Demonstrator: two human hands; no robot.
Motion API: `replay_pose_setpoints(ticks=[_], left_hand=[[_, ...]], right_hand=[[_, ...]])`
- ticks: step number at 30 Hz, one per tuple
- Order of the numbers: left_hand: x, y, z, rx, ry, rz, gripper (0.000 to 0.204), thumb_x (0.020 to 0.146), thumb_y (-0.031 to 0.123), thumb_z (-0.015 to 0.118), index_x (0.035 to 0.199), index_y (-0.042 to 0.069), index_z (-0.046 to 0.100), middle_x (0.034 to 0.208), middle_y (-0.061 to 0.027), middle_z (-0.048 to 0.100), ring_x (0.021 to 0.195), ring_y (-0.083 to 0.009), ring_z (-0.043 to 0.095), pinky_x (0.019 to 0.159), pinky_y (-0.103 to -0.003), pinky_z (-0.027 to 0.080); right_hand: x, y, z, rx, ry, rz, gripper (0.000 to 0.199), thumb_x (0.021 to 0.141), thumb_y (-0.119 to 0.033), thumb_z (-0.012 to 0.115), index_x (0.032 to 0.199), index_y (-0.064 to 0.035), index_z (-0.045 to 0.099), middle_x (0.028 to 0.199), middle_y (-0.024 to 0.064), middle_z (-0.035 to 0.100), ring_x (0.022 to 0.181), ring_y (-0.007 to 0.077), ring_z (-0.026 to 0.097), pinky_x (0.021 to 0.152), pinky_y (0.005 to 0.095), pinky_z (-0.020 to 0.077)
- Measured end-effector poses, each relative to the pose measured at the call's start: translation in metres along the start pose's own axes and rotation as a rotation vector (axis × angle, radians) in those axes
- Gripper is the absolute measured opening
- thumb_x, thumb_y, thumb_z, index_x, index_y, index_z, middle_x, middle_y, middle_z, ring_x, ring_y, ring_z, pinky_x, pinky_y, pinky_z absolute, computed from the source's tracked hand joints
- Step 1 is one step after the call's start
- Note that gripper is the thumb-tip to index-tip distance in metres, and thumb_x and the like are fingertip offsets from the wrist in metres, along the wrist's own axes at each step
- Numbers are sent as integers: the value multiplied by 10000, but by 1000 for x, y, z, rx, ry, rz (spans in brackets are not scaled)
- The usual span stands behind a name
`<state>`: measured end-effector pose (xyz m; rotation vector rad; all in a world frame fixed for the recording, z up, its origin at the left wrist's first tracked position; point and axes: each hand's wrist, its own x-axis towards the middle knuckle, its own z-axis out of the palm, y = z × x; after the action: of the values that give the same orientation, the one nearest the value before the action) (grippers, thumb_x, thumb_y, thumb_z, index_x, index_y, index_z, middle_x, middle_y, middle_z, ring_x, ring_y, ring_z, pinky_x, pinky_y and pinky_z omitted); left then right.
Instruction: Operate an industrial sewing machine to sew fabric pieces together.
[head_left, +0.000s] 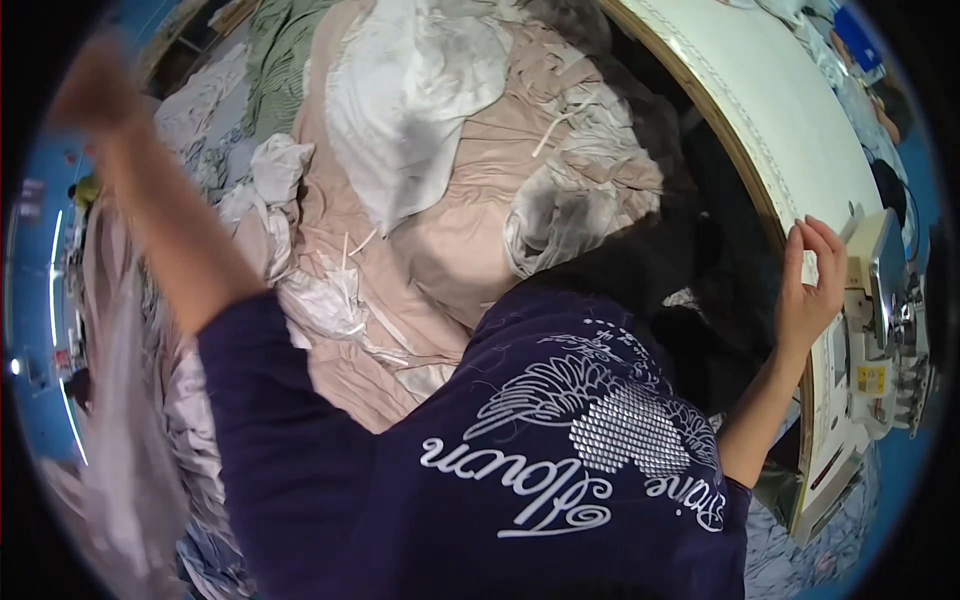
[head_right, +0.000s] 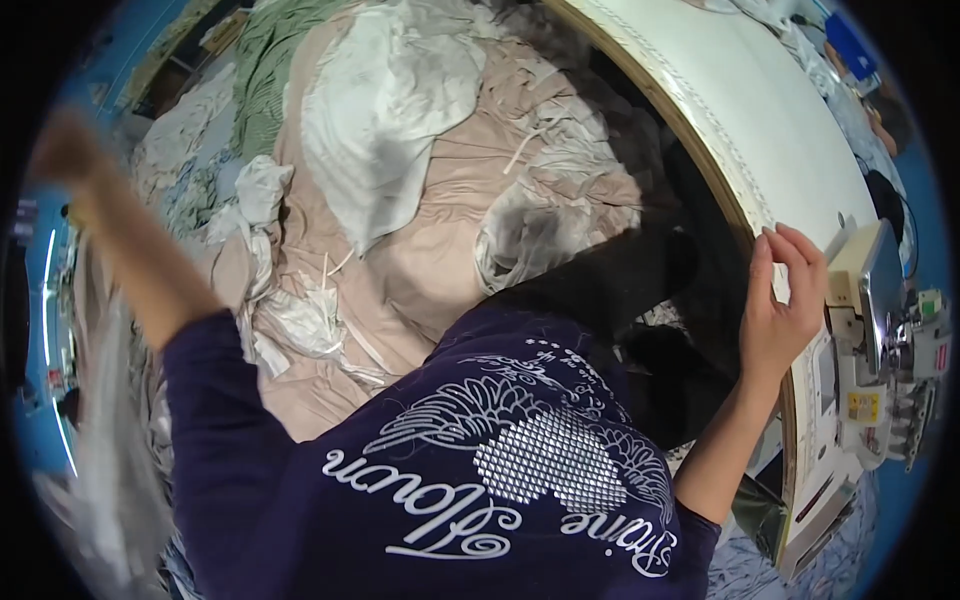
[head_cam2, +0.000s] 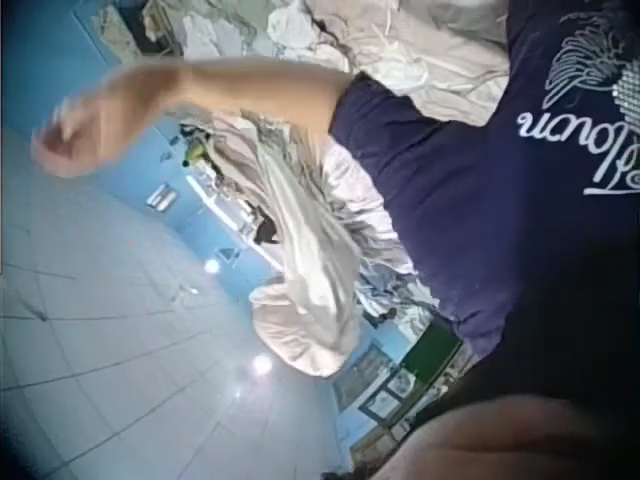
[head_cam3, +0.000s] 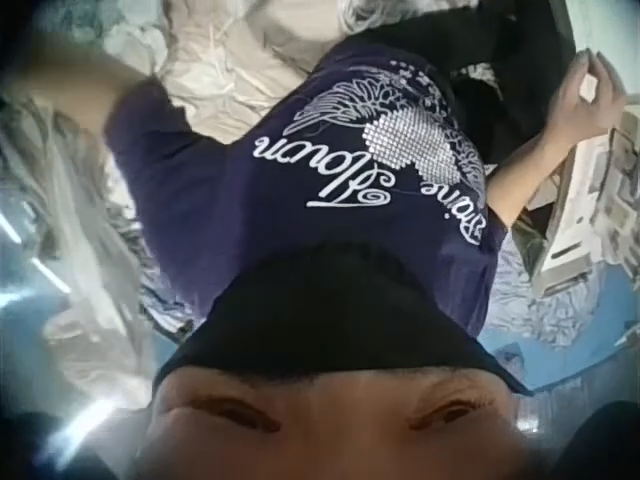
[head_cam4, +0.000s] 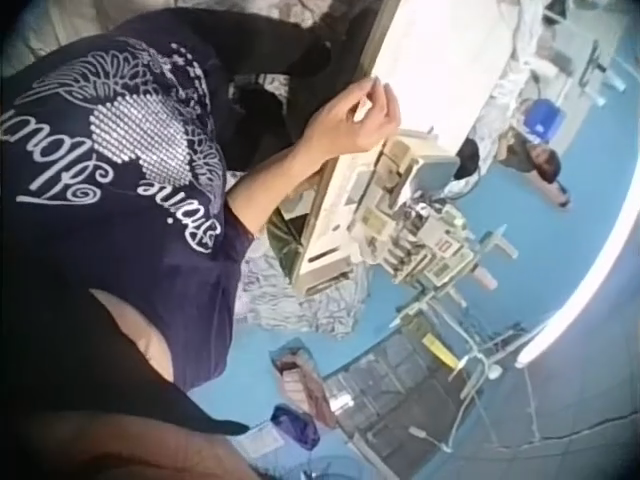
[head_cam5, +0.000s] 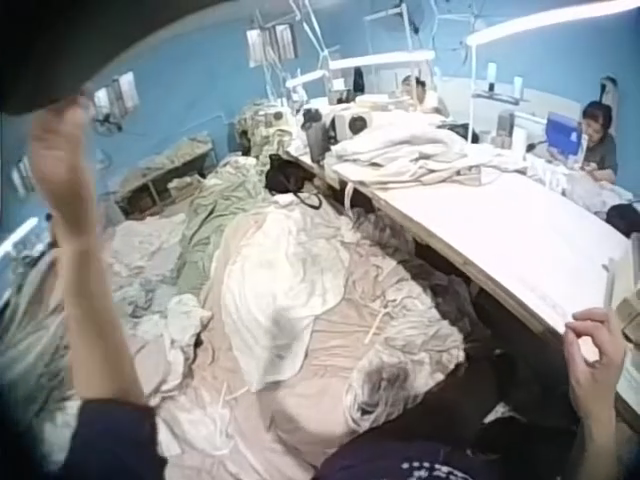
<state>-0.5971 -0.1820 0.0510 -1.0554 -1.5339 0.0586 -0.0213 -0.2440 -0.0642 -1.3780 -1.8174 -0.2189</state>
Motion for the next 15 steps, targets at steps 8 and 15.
replay_pose_setpoints(ticks=[8,15], left_hand=[[-171,375,-23,-1645,-685,-126,271,787,255,623,996,85,649,956,-145,642,874,-311,609,770,-392,476],[-248,470,-81,-1655,-624,262,280,684,142,686,952,93,622,991,-127,569,922,-311,547,774,-395,455]], right_hand=[[-49,31,-3,12,-51,214,79,825,-32,619,897,-1,630,954,97,611,904,212,585,824,288,442],[-99,33,15,65,-201,424,82,776,-10,647,859,-10,643,924,102,606,818,224,590,739,288,462]])
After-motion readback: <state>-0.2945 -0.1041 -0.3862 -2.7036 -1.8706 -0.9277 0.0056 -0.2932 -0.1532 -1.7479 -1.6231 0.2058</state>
